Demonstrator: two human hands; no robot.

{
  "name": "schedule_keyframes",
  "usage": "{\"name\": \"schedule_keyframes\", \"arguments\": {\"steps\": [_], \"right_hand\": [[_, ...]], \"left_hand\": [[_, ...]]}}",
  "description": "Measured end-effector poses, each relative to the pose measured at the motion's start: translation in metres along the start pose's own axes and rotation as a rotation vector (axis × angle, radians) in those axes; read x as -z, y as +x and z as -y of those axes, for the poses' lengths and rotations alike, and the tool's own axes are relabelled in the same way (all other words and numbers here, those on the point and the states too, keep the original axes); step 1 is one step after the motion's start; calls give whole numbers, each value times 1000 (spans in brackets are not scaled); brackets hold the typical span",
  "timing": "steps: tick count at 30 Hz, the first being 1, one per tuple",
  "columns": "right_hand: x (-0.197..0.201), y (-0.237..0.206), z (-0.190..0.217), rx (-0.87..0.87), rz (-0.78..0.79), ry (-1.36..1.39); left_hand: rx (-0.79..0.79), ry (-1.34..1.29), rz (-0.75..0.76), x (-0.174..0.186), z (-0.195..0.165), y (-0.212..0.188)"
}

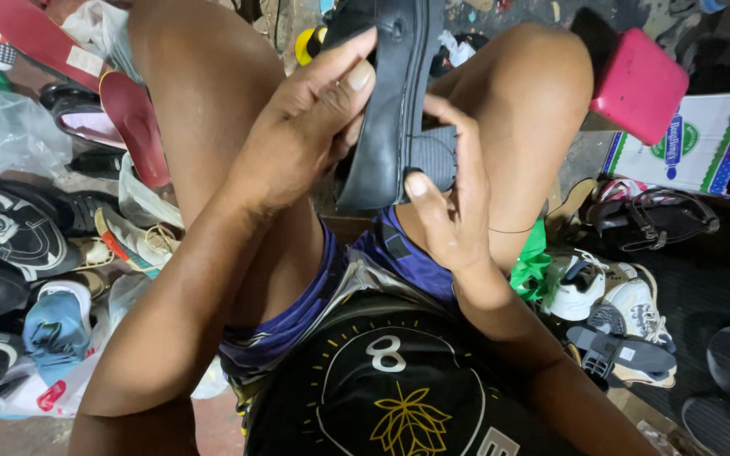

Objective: The person sits on the floor with a black sandal on their lap and hand-stitches the strap to the sole using a needle and thread, pulling stitches tight and trimming the thread. They rub the stitched area with a small block and press the strap to set it in place.

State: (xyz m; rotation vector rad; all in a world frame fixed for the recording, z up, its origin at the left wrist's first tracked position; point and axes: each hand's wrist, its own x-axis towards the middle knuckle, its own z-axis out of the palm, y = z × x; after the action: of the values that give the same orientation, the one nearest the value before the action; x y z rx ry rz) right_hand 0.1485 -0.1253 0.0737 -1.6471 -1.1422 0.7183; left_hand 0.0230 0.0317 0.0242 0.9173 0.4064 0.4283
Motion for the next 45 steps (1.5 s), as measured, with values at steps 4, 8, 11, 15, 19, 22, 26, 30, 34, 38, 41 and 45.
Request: {"name": "schedule_keyframes", "arguments": {"steps": [4, 8, 11, 15, 19, 22, 26, 30, 34, 38, 41, 45], "right_hand": [[2, 3, -4, -6, -9, -30], [1, 6, -11, 6, -39, -123], [1, 8, -15, -44, -28, -10], [4, 13, -16, -85, -37, -38], [4, 16, -18, -117, -37, -1], [5, 18, -22, -137, -32, 50], [9, 20, -29, -153, -81, 31], [12, 19, -32, -155, -57, 139], [10, 17, -31, -152, -63, 189], [12, 16, -33, -145, -53, 295], [14, 15, -36, -217, -82, 248], [14, 14, -41, -264, -121, 225]], "left_hand": [[-55, 57, 33, -3, 4, 0], [-78, 70, 52, -5, 2, -4], [-83, 137, 65, -7, -3, -6], [-111, 218, 103, -11, -12, -5], [-121, 374, 91, -17, -18, -6], [-95, 472, 98, -18, -24, -5], [-145, 577, 132, -19, -29, -6], [-370, 603, 145, -20, -30, -4], [-187, 472, 137, -19, -28, -2], [-75, 447, 134, -20, -27, -1], [-118, 460, 129, -22, -25, -1], [-294, 573, 93, -24, -25, -1]]}}
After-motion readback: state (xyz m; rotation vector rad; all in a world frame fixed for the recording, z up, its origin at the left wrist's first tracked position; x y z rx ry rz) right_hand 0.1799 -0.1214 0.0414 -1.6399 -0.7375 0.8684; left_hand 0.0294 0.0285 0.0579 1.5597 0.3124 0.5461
